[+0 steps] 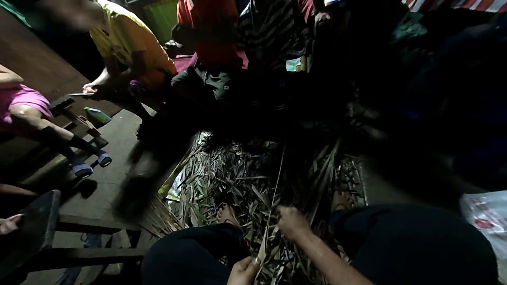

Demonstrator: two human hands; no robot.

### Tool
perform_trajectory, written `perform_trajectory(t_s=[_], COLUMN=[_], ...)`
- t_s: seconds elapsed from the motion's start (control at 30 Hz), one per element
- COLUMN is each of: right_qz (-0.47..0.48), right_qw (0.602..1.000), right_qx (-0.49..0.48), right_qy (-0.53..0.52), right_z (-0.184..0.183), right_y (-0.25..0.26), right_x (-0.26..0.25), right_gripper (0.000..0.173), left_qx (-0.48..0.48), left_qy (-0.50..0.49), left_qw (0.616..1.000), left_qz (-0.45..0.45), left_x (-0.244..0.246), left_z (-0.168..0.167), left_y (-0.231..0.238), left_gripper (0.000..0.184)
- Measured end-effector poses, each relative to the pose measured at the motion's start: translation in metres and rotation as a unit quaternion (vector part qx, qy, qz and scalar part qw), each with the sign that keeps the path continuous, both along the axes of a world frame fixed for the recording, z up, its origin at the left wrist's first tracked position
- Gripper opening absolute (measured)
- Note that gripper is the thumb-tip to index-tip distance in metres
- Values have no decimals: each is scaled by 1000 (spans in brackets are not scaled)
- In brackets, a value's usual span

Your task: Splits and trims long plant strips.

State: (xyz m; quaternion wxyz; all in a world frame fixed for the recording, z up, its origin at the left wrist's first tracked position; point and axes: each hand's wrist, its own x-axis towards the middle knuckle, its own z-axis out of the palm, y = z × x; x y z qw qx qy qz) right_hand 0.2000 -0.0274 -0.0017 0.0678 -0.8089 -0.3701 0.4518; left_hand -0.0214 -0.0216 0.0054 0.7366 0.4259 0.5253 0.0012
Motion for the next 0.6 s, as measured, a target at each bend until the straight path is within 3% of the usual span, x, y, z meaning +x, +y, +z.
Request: perform_trajectory(t_s=[0.1, 0.2, 0.27, 0.4, 0.5, 0.6], right_qz=[45, -95, -178, -165, -213, -253], right_qw=[992, 943, 907, 926, 926, 919], right_qx=[51, 166, 160, 118, 131, 138], right_qy=[109, 272, 347, 319, 282, 268], right_z=[-4, -19, -18, -19, -14, -14], right_y=[-15, -25, -24, -15, -10, -10], right_x=[-30, -38, -34, -20, -8, -7], right_gripper=[29, 26, 24, 14, 18, 20], left_qx=[25, 38, 39, -7, -66, -44], left_qy=[13, 17, 17, -17, -38, -23], left_qw=[1000, 999, 999, 1000, 997, 998], left_qz=[5, 23, 18, 0, 0, 31], left_x=[12, 22, 25, 23, 12, 9], left_z=[-2, -4, 0, 5, 5, 3], left_y=[6, 13, 16, 14, 11, 9], left_gripper=[27, 25, 25, 30, 42, 39])
